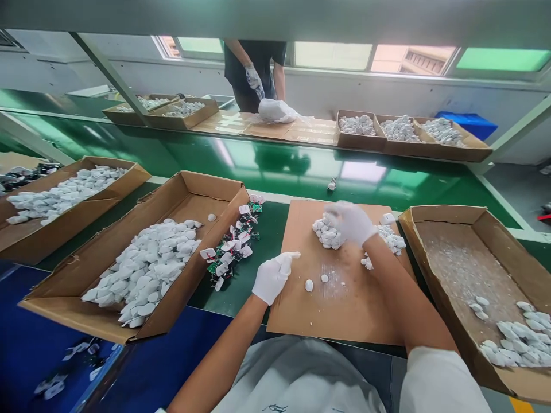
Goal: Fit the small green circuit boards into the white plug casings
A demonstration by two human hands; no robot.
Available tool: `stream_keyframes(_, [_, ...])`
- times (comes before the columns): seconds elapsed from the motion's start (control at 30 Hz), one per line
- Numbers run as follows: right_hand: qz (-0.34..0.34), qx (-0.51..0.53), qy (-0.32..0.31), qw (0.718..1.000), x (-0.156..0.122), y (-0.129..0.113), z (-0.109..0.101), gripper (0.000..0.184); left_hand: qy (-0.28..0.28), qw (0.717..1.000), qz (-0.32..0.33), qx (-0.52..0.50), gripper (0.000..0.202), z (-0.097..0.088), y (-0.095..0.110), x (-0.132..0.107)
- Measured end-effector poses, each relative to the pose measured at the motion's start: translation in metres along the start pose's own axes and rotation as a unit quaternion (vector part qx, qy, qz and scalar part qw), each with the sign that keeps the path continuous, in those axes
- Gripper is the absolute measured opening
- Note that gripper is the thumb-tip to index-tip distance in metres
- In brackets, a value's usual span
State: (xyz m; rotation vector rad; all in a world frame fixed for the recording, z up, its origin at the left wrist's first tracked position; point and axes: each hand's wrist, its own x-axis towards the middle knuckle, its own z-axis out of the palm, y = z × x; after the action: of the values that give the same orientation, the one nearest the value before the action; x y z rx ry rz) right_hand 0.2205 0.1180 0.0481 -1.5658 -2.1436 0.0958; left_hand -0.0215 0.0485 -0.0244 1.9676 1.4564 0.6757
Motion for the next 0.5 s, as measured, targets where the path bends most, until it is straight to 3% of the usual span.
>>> stream_keyframes(0.1, [-0.041,0.02,-0.144,0.989,-0.064,-0.021,0.006,0.018,0.007,1.0,-0.007,-0.001,0.038,0.0,0.002,-0.001])
stream_keyframes(0.23, [-0.037,0.01,-0.165,0.985,-0.119,-0.043,0.022,0.018,0.018,1.0,-0.008,-0.024,0.037,0.001,0.002,-0.002])
stream_keyframes(0.33, [-0.027,0.048,-0.153,0.987,-0.127,-0.052,0.03,0.02,0.025,0.999,-0.005,-0.039,0.038,0.002,0.001,-0.003])
stream_keyframes(0.5, [-0.066,0.031,-0.208,0.975,-0.118,-0.064,0.038,0.034,0.03,0.999,0.011,-0.041,0.039,0.0,0.003,-0.004])
